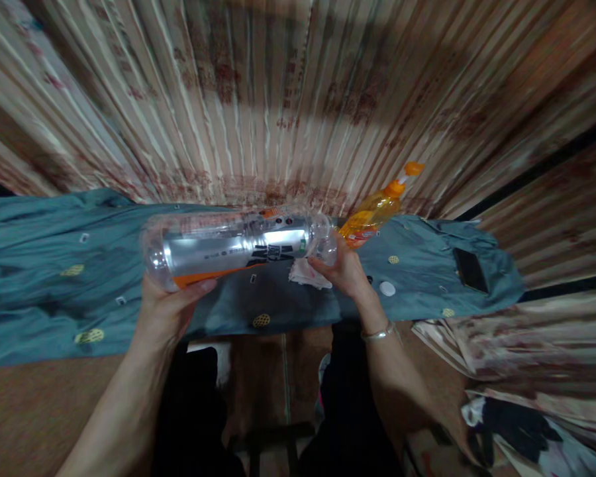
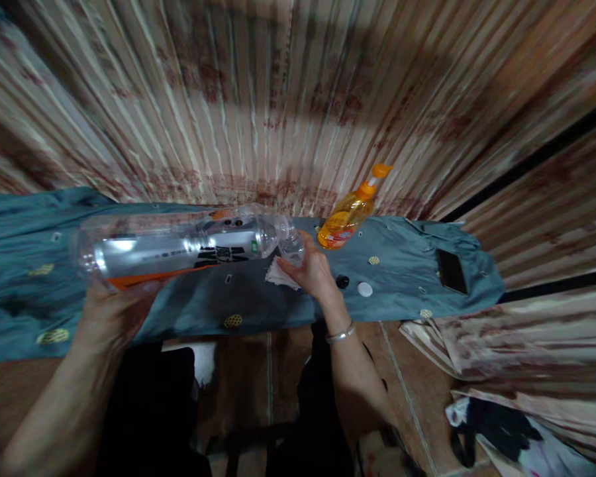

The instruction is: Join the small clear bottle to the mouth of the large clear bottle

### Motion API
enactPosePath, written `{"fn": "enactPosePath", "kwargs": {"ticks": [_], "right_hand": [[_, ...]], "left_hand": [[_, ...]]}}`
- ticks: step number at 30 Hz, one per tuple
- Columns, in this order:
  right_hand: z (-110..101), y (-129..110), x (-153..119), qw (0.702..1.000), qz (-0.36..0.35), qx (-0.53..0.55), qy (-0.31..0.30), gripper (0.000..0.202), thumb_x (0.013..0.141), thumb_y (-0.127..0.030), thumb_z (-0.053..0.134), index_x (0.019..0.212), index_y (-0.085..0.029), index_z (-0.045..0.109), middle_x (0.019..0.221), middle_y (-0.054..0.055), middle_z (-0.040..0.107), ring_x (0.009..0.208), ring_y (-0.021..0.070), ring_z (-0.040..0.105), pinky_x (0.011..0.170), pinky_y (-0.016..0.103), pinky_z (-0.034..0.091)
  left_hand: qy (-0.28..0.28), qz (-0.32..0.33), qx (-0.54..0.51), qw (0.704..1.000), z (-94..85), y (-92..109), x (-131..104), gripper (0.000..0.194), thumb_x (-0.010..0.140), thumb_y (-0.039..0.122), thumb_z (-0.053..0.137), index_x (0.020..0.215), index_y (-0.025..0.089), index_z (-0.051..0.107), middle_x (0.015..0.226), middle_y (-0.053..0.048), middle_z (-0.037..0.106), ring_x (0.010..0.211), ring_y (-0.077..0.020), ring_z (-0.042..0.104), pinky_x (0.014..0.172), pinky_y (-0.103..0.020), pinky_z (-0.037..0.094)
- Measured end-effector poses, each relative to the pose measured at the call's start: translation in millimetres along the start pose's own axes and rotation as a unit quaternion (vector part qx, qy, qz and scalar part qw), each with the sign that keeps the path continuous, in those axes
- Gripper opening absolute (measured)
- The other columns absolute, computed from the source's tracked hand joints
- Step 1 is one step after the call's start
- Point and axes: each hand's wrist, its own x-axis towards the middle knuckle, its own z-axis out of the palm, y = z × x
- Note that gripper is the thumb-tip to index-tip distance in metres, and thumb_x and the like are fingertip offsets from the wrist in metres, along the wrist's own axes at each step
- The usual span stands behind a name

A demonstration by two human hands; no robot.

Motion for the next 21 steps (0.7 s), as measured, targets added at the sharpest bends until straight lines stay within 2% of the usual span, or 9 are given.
{"fn": "enactPosePath", "kwargs": {"ticks": [3,11,17,21], "right_hand": [[0.3,1.4,0.0,1.0,0.006,0.0,-0.001,0.076,0.078,-0.044,0.081,0.143,-0.016,0.054,0.131,0.018,0.074,0.115,0.0366,0.074,0.098,0.05,0.06],[2.8,4.3,-1.5,1.0,0.002,0.005,0.016,0.077,0.076,-0.044,0.082,0.143,-0.016,0.055,0.127,0.017,0.076,0.111,0.0365,0.076,0.095,0.049,0.062],[3.3,1.9,-1.2,1.0,0.015,-0.007,0.012,0.078,0.076,-0.044,0.082,0.143,-0.013,0.055,0.125,0.019,0.076,0.111,0.038,0.076,0.096,0.05,0.062],[3.4,1.9,-1.3,1.0,0.01,-0.002,0.012,0.076,0.077,-0.043,0.081,0.142,-0.014,0.055,0.122,0.017,0.078,0.11,0.0371,0.076,0.095,0.049,0.062]], "left_hand": [[-0.008,0.005,0.009,1.0,-0.4,-0.6,1.2,0.085,0.035,0.022,0.103,0.113,0.035,0.072,0.108,0.001,0.075,0.099,-0.0193,0.07,0.088,-0.032,0.064],[0.005,-0.008,-0.001,1.0,5.5,4.7,2.2,0.081,0.033,0.017,0.101,0.107,0.034,0.074,0.124,0.003,0.071,0.11,-0.0171,0.066,0.102,-0.026,0.055],[0.019,-0.019,0.0,1.0,4.7,5.1,0.6,0.077,0.031,0.018,0.101,0.102,0.034,0.075,0.116,0.003,0.073,0.101,-0.0162,0.066,0.092,-0.026,0.06],[0.027,-0.026,-0.012,0.999,2.1,3.7,-0.3,0.075,0.031,0.015,0.101,0.1,0.033,0.077,0.107,0.004,0.072,0.097,-0.0148,0.065,0.093,-0.026,0.059]]}}
